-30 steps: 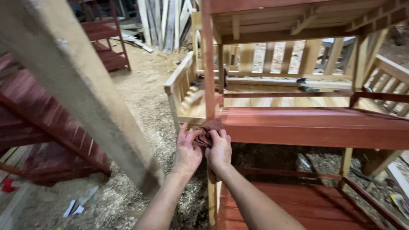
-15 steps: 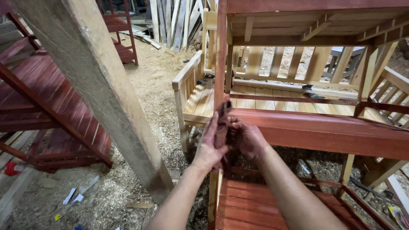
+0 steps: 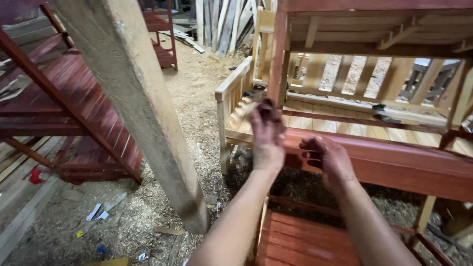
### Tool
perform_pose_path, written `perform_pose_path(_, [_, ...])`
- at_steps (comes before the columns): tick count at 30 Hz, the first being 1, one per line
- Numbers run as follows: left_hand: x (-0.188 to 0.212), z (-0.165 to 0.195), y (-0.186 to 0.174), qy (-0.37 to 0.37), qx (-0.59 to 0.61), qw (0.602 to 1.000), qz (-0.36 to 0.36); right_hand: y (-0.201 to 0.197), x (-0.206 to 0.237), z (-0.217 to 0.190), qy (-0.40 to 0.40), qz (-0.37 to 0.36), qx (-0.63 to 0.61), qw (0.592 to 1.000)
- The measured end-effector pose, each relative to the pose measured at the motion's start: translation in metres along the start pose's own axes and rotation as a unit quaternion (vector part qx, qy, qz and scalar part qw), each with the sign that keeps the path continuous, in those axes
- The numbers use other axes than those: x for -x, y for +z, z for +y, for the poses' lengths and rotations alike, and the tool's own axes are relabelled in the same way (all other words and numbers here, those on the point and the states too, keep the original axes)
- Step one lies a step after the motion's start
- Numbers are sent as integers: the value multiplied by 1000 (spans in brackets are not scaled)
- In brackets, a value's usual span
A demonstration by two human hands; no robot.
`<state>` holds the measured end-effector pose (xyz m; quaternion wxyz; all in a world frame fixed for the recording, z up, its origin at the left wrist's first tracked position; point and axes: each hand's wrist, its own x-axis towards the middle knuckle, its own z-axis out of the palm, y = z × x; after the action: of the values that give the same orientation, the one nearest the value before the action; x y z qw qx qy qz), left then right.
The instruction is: The person wipes red wood stain onto unfinished wooden furniture frames using a cloth, working over the slatted shelves, rails and legs of several pieces, and rotates one piece to reach its untreated back panel.
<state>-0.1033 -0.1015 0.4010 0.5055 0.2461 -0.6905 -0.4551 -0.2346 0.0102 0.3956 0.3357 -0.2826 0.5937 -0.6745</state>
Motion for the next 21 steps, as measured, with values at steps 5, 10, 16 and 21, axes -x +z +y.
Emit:
perform_pose_path(5, [-1,-16,12,80,-300,951,15,-13,-5,10,29,25,-23,999])
perform_pose_path(10, [16,-58,4,110,-252,961,35,-16,-5,35,14,29,-40,999])
perform_pose_path(16, [101,-110,-13,131,-205,969,40,-13,4,58,28,29,-60,997])
perform_pose_path(21, [199,-148,-39,67,-254,964,-40,-12,11,69,65,40,-47,996])
